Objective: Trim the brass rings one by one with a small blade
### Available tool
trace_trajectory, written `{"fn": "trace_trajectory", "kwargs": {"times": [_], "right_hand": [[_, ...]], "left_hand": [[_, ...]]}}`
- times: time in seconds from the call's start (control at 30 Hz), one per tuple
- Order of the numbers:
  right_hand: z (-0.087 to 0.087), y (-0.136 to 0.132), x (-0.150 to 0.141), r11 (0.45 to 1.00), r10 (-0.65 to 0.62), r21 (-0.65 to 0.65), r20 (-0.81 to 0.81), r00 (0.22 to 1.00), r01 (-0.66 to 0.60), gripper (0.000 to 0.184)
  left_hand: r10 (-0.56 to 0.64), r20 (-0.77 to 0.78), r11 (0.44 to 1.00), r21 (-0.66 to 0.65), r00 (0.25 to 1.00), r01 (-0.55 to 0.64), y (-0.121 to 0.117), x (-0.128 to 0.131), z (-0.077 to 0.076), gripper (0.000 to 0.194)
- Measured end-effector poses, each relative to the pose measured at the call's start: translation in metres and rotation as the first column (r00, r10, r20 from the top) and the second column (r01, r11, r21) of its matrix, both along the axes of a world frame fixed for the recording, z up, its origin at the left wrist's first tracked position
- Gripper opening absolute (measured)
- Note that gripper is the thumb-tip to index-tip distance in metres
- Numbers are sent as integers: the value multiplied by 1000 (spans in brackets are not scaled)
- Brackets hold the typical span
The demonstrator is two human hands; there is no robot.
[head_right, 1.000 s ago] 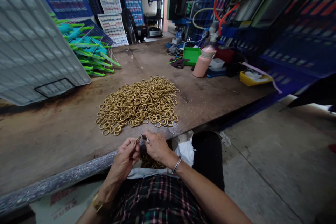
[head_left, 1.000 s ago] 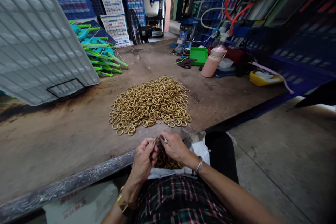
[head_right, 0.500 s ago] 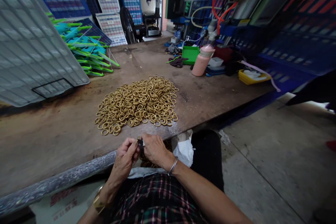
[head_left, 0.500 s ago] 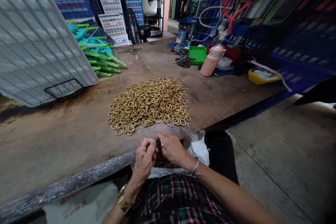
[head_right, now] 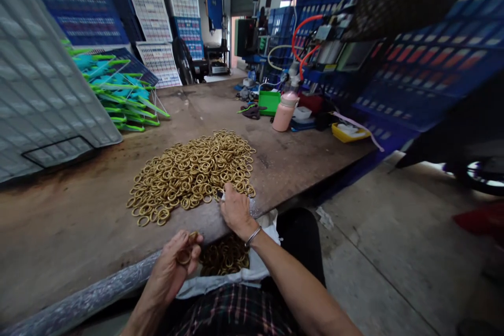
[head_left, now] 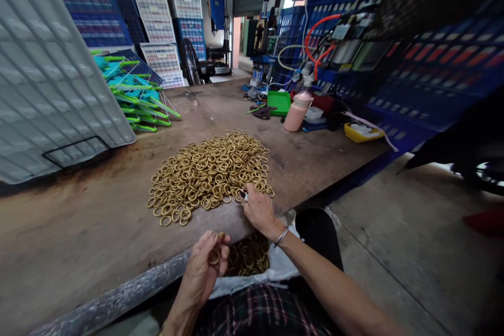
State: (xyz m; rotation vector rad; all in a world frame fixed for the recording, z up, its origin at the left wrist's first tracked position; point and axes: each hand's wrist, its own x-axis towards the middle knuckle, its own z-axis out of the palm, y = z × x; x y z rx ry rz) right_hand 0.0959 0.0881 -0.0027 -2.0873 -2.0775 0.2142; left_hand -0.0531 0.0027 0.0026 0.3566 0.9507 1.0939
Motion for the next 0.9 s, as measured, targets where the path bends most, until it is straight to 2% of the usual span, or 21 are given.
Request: {"fn": "trace_trajectory", "kwargs": {"times": [0.17, 0.27, 0.33, 0.43, 0.53, 0.63, 0.7, 0.77, 0.9], "right_hand": [[0, 10, -3, 999, 8, -38, 85, 996, -5, 18], [-1, 9, -1, 998, 48, -31, 60, 997, -46, 21], [0, 8, 1, 997, 78, -3, 21, 997, -78, 23], [1, 2, 3, 982, 182, 69, -53, 982, -178, 24], [-1, -9, 1, 932, 359, 106, -154, 921, -345, 27], [-1, -22, -4, 883, 469, 114, -283, 837, -456, 24], [1, -29, -8, 877, 472, 116, -392, 790, -467, 17], [3, -33, -13, 893, 422, 99, -525, 739, -439, 14], [5, -33, -19, 925, 242, -17, -744, 623, -379, 24]], "left_hand": [[40, 130, 994, -105, 991, -26, 3, -7, -4, 29], [37, 213, 993, -119, 976, -12, 6, -11, -9, 22], [64, 205, 991, -132, 977, -37, 10, -11, -10, 21], [87, 78, 990, -121, 993, -77, 16, -8, -9, 23], [54, -50, 997, 50, 997, -51, 23, -3, -7, 27], [28, -226, 990, 142, 974, 5, 27, 1, -8, 32], [-9, -351, 986, 152, 936, 66, 27, 1, -9, 32], [-20, -437, 982, 163, 899, 101, 26, 1, -10, 32], [28, -532, 961, 247, 846, 123, 22, -2, -12, 30]]}}
